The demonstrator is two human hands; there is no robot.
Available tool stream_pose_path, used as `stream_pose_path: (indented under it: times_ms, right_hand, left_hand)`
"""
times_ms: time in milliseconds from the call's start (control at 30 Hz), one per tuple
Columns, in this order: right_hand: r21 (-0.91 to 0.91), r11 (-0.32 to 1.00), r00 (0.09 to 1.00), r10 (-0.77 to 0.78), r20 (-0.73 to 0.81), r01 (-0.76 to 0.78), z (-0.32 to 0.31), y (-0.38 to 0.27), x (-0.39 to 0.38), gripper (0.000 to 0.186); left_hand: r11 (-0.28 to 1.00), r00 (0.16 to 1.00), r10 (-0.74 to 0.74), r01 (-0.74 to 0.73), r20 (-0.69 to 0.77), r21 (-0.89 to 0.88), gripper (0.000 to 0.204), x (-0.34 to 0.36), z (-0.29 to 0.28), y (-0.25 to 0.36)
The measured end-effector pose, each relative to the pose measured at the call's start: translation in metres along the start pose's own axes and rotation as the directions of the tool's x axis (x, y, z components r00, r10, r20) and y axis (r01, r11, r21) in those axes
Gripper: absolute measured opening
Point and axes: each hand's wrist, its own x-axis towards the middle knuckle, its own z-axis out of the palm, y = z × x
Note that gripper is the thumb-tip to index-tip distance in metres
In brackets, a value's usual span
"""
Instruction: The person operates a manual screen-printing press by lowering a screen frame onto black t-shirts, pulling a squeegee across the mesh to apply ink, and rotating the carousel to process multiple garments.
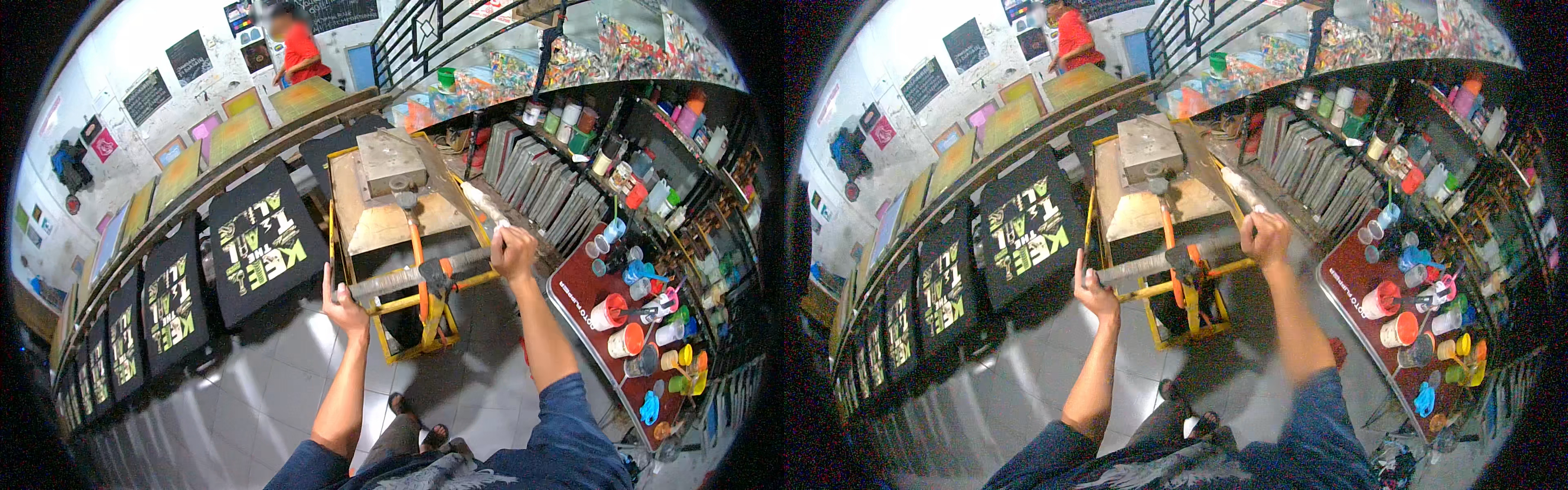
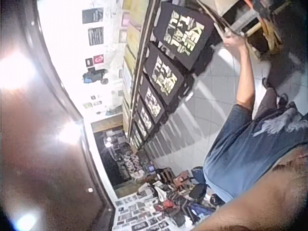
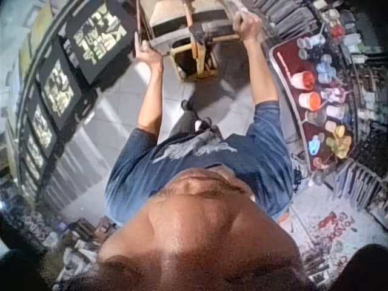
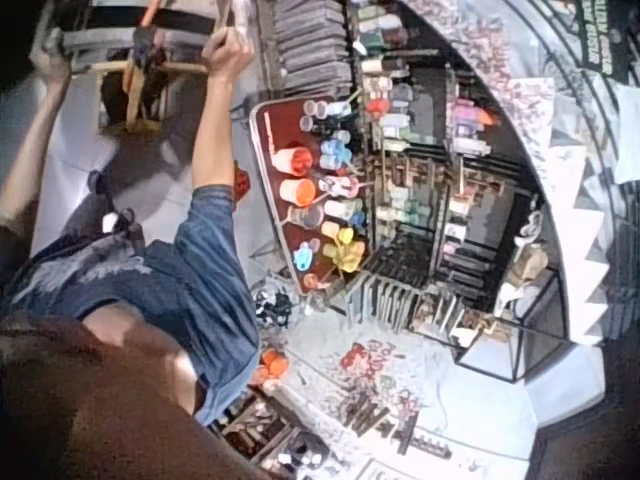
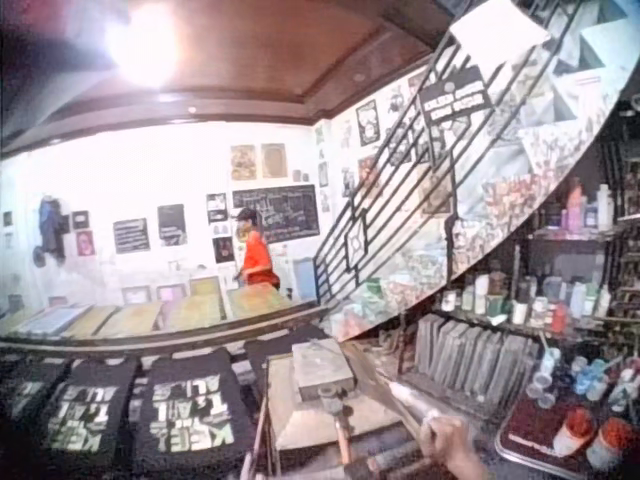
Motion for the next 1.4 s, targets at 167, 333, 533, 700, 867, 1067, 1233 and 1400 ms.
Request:
stream_pose_path:
  times_ms: [167, 333, 533, 700, 867, 1067, 1233, 1400]
  right_hand:
    - [0.039, 0.998, 0.998, 0.045, 0.042, -0.047, 0.055, 0.046, 0.048, 0.027]
    - [0.024, 0.999, 0.997, 0.024, 0.074, -0.026, 0.094, 0.084, 0.078, 0.028]
    - [0.123, 0.992, 0.999, -0.014, 0.044, 0.008, 0.129, 0.102, 0.099, 0.028]
    - [0.109, 0.993, 0.999, -0.04, 0.036, 0.036, 0.139, 0.101, 0.106, 0.029]
    - [0.054, 0.998, 0.993, 0.008, 0.121, -0.015, 0.137, 0.084, 0.105, 0.028]
    - [0.061, 0.998, 0.997, 0.012, 0.076, -0.016, 0.152, 0.038, 0.102, 0.03]
    - [0.085, 0.996, 0.991, 0.026, 0.134, -0.038, 0.156, 0.015, 0.096, 0.031]
    - [0.123, 0.992, 0.991, 0.013, 0.135, -0.03, 0.167, 0.001, 0.098, 0.03]
  left_hand:
    - [0.993, 0.99, 0.121, -0.122, -0.078, -0.007, 0.059, 0.044, 0.066, -0.019]
    - [0.988, 0.984, 0.151, -0.154, -0.097, -0.018, 0.056, 0.083, 0.108, -0.041]
    - [0.98, 0.969, 0.2, -0.196, -0.142, 0.042, 0.056, 0.107, 0.132, -0.035]
    - [0.973, 0.956, 0.226, -0.23, -0.188, -0.004, 0.058, 0.12, 0.135, -0.043]
    - [0.991, 0.984, 0.122, -0.113, -0.127, 0.076, 0.058, 0.129, 0.119, -0.037]
    - [0.976, 0.977, 0.207, -0.203, -0.044, 0.08, 0.064, 0.19, 0.088, -0.063]
    - [0.981, 0.983, 0.177, -0.18, 0.038, 0.069, 0.065, 0.223, 0.071, -0.07]
    - [0.971, 0.972, 0.224, -0.228, 0.067, 0.064, 0.06, 0.25, 0.055, -0.083]
